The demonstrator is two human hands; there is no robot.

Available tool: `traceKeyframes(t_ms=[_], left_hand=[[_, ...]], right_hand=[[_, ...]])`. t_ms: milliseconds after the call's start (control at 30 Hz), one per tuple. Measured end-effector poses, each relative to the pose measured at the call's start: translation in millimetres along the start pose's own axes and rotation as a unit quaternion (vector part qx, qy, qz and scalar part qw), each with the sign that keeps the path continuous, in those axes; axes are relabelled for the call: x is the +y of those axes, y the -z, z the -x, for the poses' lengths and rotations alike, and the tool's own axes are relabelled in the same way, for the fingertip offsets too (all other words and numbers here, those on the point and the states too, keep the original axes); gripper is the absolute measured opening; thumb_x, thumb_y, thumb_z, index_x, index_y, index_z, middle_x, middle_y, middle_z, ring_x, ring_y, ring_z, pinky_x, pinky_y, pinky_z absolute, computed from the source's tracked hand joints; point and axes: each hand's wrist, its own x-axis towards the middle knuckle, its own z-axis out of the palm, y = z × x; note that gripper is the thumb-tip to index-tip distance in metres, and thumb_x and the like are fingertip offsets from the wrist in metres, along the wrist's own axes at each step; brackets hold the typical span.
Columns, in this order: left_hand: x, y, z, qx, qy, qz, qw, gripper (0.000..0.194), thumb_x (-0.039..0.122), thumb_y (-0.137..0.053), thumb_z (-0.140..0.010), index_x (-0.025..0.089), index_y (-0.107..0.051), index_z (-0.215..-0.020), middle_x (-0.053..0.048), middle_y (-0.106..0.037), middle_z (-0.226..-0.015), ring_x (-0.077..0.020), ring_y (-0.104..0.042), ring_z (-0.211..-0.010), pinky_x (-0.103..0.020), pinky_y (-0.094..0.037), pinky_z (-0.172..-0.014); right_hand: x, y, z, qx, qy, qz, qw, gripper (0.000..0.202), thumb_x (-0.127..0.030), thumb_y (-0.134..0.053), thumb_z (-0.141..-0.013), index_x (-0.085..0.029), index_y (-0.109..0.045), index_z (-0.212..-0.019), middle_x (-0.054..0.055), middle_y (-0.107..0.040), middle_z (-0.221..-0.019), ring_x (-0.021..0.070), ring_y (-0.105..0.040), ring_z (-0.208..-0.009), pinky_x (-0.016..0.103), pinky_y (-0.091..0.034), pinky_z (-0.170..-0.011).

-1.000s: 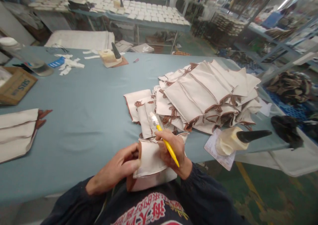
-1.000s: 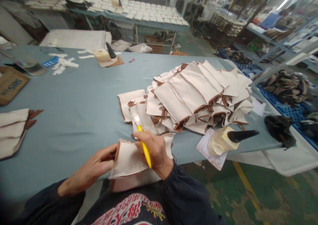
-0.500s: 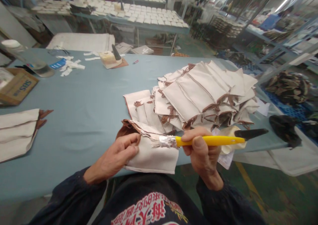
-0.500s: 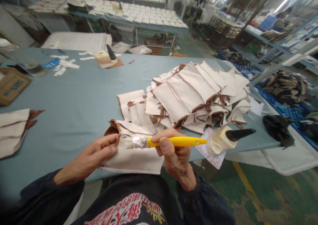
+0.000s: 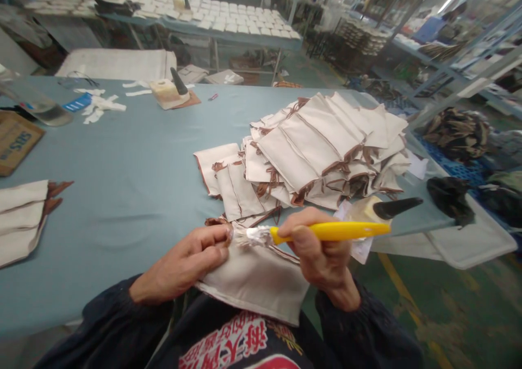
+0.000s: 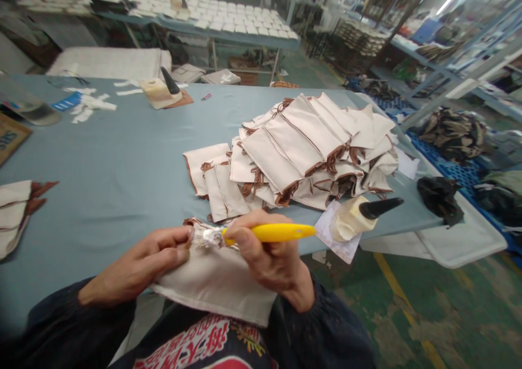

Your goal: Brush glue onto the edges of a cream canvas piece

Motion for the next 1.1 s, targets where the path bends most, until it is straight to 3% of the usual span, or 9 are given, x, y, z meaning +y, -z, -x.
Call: traceKeyframes(t_ms=[67,233,333,467,567,667,833,1000,1100], left_hand=[[-2,-0.7,-1,0.0,-0.006,-0.025,1.0,0.038,0.053,-0.066,-0.093,0.016,-0.062,-0.097,-0.003,-0.059,-0.086,-0.0155,-0.054,-0.074,-0.023,-0.041,-0.065],[-8,-5.9,-2,0.043,-0.096,-0.243,0.964,0.027,0.034,-0.047,-0.101,0.018,-0.054,-0.081,-0.001,-0.053,-0.078,-0.0137,-0.046,-0.07,-0.025,-0.037,-0.063],[-15,-8.7,-2,0.09,-0.204,-0.387,0.895,0.026,0.017,-0.042,-0.1,0.019,-0.048,-0.075,0.002,-0.048,-0.069,-0.012,-0.045,-0.064,-0.025,-0.035,-0.062],[-28,-8.8,-4,0.104,-0.366,-0.507,0.774,0.023,0.002,-0.044,-0.096,0.018,-0.052,-0.082,-0.003,-0.06,-0.075,-0.0133,-0.053,-0.068,-0.025,-0.039,-0.063],[-36,-6.5,-4,0.117,-0.396,-0.558,0.72,0.019,0.001,-0.049,-0.094,0.017,-0.057,-0.087,-0.007,-0.064,-0.079,-0.0171,-0.057,-0.072,-0.028,-0.043,-0.066],[-42,-3.4,-3,0.11,-0.411,-0.558,0.712,0.019,0.001,-0.051,-0.093,0.018,-0.06,-0.092,-0.007,-0.066,-0.079,-0.0197,-0.06,-0.075,-0.03,-0.046,-0.071],[-46,0.5,-1,0.139,-0.433,-0.544,0.705,0.024,-0.003,-0.053,-0.088,0.02,-0.058,-0.088,-0.005,-0.063,-0.075,-0.0193,-0.053,-0.072,-0.031,-0.042,-0.069],[-46,1.4,-2,0.109,-0.438,-0.508,0.733,0.024,-0.003,-0.052,-0.089,0.019,-0.06,-0.095,-0.005,-0.064,-0.079,-0.0198,-0.057,-0.076,-0.03,-0.046,-0.072],[-48,2.1,-4,0.119,-0.446,-0.509,0.727,0.025,-0.005,-0.049,-0.091,0.018,-0.055,-0.094,-0.006,-0.061,-0.081,-0.0189,-0.054,-0.076,-0.029,-0.044,-0.068]], right_hand=[[4,-3,1,-0.021,0.023,0.048,0.998,0.024,-0.032,-0.058,-0.106,-0.023,-0.071,-0.088,-0.001,-0.071,-0.072,0.0125,-0.066,-0.057,0.024,-0.051,-0.052],[13,1,11,0.056,-0.005,0.036,0.998,0.017,-0.03,-0.059,-0.104,-0.024,-0.072,-0.094,0.001,-0.073,-0.077,0.015,-0.069,-0.062,0.027,-0.054,-0.055],[6,10,17,0.066,-0.008,0.062,0.996,0.014,-0.028,-0.06,-0.104,-0.026,-0.071,-0.097,0.001,-0.075,-0.08,0.0159,-0.071,-0.065,0.027,-0.053,-0.053],[-12,11,15,-0.009,0.042,0.135,0.99,0.015,-0.021,-0.058,-0.102,-0.026,-0.067,-0.091,-0.002,-0.075,-0.074,0.0147,-0.071,-0.062,0.026,-0.056,-0.056],[-25,-2,17,-0.071,0.062,0.096,0.991,0.018,-0.023,-0.056,-0.103,-0.024,-0.064,-0.088,-0.004,-0.073,-0.069,0.0123,-0.068,-0.057,0.024,-0.057,-0.058],[-31,-12,23,-0.111,0.056,0.052,0.991,0.022,-0.027,-0.055,-0.105,-0.023,-0.063,-0.085,-0.004,-0.071,-0.065,0.0107,-0.065,-0.052,0.024,-0.055,-0.055],[-29,-11,26,-0.025,0.008,0.108,0.994,0.022,-0.019,-0.054,-0.102,-0.024,-0.064,-0.083,-0.005,-0.072,-0.066,0.0108,-0.069,-0.056,0.022,-0.055,-0.057],[-31,-19,30,-0.088,0.004,0.062,0.994,0.027,-0.027,-0.053,-0.105,-0.022,-0.064,-0.08,-0.004,-0.071,-0.064,0.0102,-0.067,-0.054,0.022,-0.056,-0.059],[-29,-23,31,-0.05,0.003,0.076,0.996,0.028,-0.026,-0.051,-0.106,-0.023,-0.064,-0.082,-0.004,-0.071,-0.065,0.0106,-0.067,-0.054,0.022,-0.054,-0.055]])
